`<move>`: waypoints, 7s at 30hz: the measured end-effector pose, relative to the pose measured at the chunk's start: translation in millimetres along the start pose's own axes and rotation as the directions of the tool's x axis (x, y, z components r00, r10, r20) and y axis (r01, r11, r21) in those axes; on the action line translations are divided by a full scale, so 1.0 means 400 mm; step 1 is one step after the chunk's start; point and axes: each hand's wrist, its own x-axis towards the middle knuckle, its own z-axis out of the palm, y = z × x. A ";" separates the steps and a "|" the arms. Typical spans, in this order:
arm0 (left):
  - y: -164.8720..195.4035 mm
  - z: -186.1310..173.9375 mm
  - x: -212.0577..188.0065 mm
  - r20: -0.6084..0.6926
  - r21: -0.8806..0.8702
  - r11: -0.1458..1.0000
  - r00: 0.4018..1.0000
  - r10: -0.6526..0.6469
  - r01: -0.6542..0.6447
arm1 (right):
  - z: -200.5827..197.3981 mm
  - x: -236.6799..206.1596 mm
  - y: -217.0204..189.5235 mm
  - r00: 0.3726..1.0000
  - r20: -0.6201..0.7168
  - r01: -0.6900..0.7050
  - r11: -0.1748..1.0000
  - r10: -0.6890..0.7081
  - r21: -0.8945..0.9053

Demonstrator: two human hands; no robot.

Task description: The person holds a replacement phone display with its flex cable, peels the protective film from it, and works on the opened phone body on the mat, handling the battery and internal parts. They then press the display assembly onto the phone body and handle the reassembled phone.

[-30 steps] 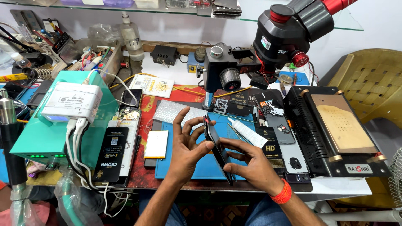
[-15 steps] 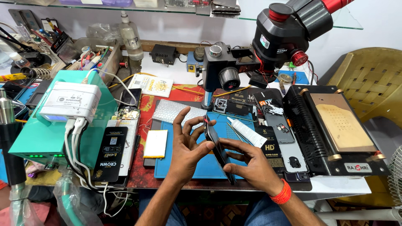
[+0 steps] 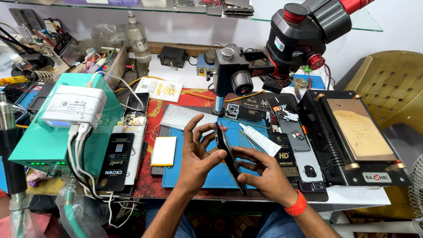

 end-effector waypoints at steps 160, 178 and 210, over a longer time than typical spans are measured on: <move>-0.184 0.082 -0.076 0.161 0.674 0.677 0.953 0.255 -0.295 | -0.045 0.093 -0.240 0.971 -0.231 -0.218 0.627 0.062 -0.748; -0.141 0.018 -0.046 0.203 0.563 0.807 0.976 0.074 -0.178 | -0.119 0.050 0.027 0.964 0.160 -0.179 0.964 0.211 -0.196; -0.056 -0.009 -0.038 0.134 0.513 0.858 0.989 -0.060 -0.018 | -0.040 0.057 -0.046 0.985 0.172 0.041 0.954 0.011 -0.297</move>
